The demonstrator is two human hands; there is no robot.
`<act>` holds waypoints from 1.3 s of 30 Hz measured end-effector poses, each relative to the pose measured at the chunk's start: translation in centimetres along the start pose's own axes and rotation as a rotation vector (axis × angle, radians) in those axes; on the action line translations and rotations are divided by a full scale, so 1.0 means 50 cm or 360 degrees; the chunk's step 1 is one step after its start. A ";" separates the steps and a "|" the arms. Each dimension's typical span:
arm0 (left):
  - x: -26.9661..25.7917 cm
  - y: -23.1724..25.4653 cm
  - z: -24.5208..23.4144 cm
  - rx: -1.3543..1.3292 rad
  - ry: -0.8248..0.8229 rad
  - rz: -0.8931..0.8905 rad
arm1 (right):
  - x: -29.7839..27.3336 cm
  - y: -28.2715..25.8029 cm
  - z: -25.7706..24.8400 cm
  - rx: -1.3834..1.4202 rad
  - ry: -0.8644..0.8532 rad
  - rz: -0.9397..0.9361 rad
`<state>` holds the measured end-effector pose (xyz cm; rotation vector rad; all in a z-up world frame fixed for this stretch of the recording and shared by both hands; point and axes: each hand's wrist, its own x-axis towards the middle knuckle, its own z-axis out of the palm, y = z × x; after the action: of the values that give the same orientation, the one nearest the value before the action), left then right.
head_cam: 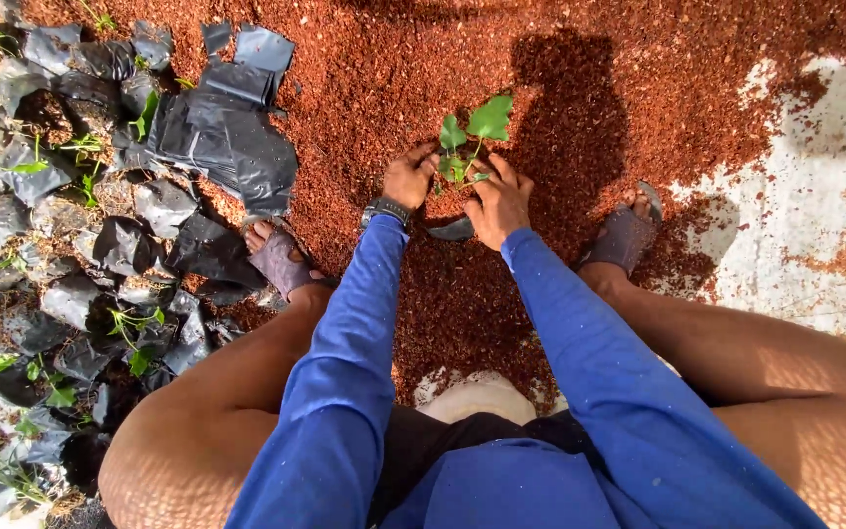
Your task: Potting seedlings by filling black plastic bags with soil and planting small plants.
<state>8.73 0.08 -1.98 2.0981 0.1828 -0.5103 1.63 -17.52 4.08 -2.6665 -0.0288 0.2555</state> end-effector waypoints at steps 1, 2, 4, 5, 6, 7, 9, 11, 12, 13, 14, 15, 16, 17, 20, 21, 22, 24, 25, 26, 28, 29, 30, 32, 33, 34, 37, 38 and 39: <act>0.023 -0.033 0.023 0.0113 0.0060 -0.0088 | 0.007 -0.010 -0.016 0.0026 -0.0119 -0.0002; 0.046 -0.066 0.048 0.0226 0.0119 -0.0176 | 0.013 -0.019 -0.031 0.0052 -0.0238 -0.0003; 0.046 -0.070 0.058 0.0243 0.0095 -0.0246 | 0.019 -0.031 -0.039 0.0052 -0.0354 0.0049; 0.052 -0.070 0.060 0.0259 0.0089 -0.0297 | 0.028 -0.037 -0.043 0.0051 -0.0449 0.0088; 0.035 -0.055 0.053 0.0258 0.0087 -0.0303 | 0.035 -0.021 -0.013 0.0050 -0.0455 0.0087; 0.014 -0.043 0.045 0.0097 0.0135 -0.0282 | 0.037 -0.006 0.018 0.0059 -0.0470 0.0143; -0.017 -0.020 0.028 -0.0064 0.0177 -0.0270 | 0.033 0.003 0.053 0.0067 -0.0494 0.0204; -0.031 0.007 0.007 -0.0126 0.0164 -0.0225 | 0.027 -0.009 0.053 0.0025 -0.0562 0.0240; -0.044 0.000 0.005 -0.0129 0.0166 -0.0222 | 0.017 -0.018 0.025 0.0022 -0.0559 0.0238; -0.049 -0.002 -0.002 -0.0192 0.0100 -0.0185 | 0.015 -0.028 -0.005 0.0136 -0.0612 0.0181; -0.054 -0.006 -0.009 -0.0253 0.0034 -0.0147 | 0.013 -0.038 -0.033 0.0249 -0.0664 0.0123; -0.066 0.006 -0.019 -0.0251 0.0036 -0.0149 | 0.014 -0.034 -0.027 0.0252 -0.0666 0.0121; -0.079 0.016 -0.027 -0.0216 -0.0009 -0.0180 | 0.015 -0.029 -0.020 0.0255 -0.0668 0.0097; -0.094 0.026 -0.034 -0.0180 -0.0058 -0.0219 | 0.013 -0.024 -0.011 0.0260 -0.0677 0.0077; -0.086 -0.058 -0.007 -0.0051 0.0092 -0.0128 | 0.012 -0.046 -0.001 0.0133 -0.0636 0.0005; -0.063 -0.116 0.021 -0.0051 0.0090 -0.0125 | 0.011 -0.062 -0.014 0.0132 -0.0633 0.0007; -0.040 -0.172 0.048 -0.0005 0.0111 -0.0095 | 0.009 -0.078 -0.030 -0.0007 -0.0679 -0.0025; -0.042 -0.189 0.062 0.0041 0.0148 -0.0055 | 0.003 -0.100 -0.058 -0.0151 -0.0712 -0.0070; -0.061 -0.151 0.046 0.0171 0.0141 -0.0091 | 0.002 -0.108 -0.071 -0.0115 -0.0728 -0.0034; -0.080 -0.113 0.031 0.0301 0.0135 -0.0127 | 0.002 -0.115 -0.083 -0.0078 -0.0744 0.0002; -0.102 -0.042 -0.010 0.0309 0.0116 -0.0071 | 0.009 -0.124 -0.089 0.0016 -0.0700 0.0070; -0.128 -0.015 -0.021 0.0316 0.0067 -0.0038 | -0.003 -0.124 -0.087 0.0116 -0.0684 0.0164; -0.095 -0.074 0.030 0.0315 0.0053 -0.0048 | -0.009 -0.124 -0.072 0.0117 -0.0696 0.0175; -0.016 -0.189 0.117 0.0959 0.0891 -0.0132 | -0.006 -0.131 -0.042 0.0158 -0.0590 0.0330; -0.030 -0.179 0.086 0.0964 0.0894 -0.0130 | -0.014 -0.123 -0.006 0.0164 -0.0589 0.0326; -0.043 -0.168 0.056 0.0860 0.0551 0.0067 | -0.020 -0.115 0.029 0.0183 -0.0332 0.0362; -0.085 -0.132 -0.001 0.0655 0.0127 0.0261 | -0.034 -0.109 0.083 0.0128 0.0029 0.0371; -0.098 -0.120 -0.014 0.0555 0.0053 0.0273 | -0.037 -0.110 0.093 0.0049 0.0143 0.0345; -0.099 -0.108 -0.005 0.0559 0.0043 0.0265 | -0.044 -0.111 0.097 0.0053 0.0133 0.0353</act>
<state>2.57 3.59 -3.92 2.4368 -0.0726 -0.4377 -1.31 -10.55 2.67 -2.6445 0.2965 0.2125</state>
